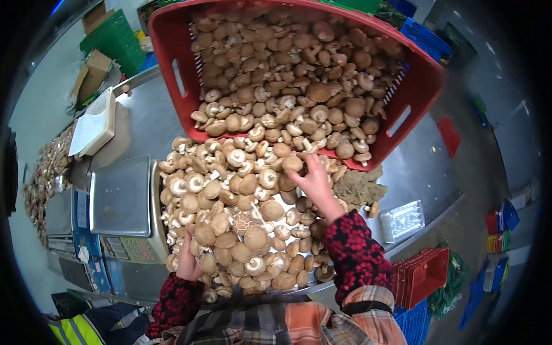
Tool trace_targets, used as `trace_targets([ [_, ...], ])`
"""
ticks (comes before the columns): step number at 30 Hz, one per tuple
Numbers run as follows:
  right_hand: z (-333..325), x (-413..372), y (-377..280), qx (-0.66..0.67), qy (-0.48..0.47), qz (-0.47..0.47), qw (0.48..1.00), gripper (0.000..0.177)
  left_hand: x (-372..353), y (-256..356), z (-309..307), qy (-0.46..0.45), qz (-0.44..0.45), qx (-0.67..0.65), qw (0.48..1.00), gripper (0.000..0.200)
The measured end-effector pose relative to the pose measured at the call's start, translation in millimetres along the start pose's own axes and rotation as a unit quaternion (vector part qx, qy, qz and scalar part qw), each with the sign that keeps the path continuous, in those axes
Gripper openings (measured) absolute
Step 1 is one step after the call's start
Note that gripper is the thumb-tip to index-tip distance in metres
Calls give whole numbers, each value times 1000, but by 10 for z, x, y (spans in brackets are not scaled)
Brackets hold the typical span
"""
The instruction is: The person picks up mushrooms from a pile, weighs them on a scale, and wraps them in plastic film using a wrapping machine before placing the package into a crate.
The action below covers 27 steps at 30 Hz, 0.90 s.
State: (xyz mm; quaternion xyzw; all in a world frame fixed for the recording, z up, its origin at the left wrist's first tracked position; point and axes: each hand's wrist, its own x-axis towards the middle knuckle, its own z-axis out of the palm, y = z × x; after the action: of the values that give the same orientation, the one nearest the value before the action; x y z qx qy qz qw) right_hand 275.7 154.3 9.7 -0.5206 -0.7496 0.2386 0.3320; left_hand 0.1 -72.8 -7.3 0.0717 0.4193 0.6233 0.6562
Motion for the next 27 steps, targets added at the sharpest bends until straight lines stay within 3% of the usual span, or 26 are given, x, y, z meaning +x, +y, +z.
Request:
trace_targets([
  [1, -52, -41, -86, 44, 1, -55, 998, 49, -1, 18, 7, -1, 0, 7, 1000, 46],
  [4, -133, -387, -569, 244, -100, -34, 964, 53, 21, -7, 2, 13, -9, -7, 1000, 45],
  [9, 53, -752, -775, 270, -200, -85, 938, 49, -13, -19, 284, -24, 11, 31, 999, 49],
  [13, 116, -840, -755, 280, -160, -81, 943, 51, 21, -80, 233, -13, -34, 0, 999, 49],
  [18, -9, -786, -796, 105, -134, -71, 983, 44, 17, -103, 287, -4, -40, -10, 999, 50],
  [21, -24, -792, -809, 200, -149, -91, 964, 41, 68, -148, 221, -39, -75, -60, 995, 50],
  [24, -91, -722, -767, 230, -176, -6, 957, 43, 43, -104, 343, -51, -82, -73, 993, 53],
  [27, -179, -619, -645, 246, -122, 9, 961, 39, 14, -3, 364, -56, -48, -51, 996, 54],
])
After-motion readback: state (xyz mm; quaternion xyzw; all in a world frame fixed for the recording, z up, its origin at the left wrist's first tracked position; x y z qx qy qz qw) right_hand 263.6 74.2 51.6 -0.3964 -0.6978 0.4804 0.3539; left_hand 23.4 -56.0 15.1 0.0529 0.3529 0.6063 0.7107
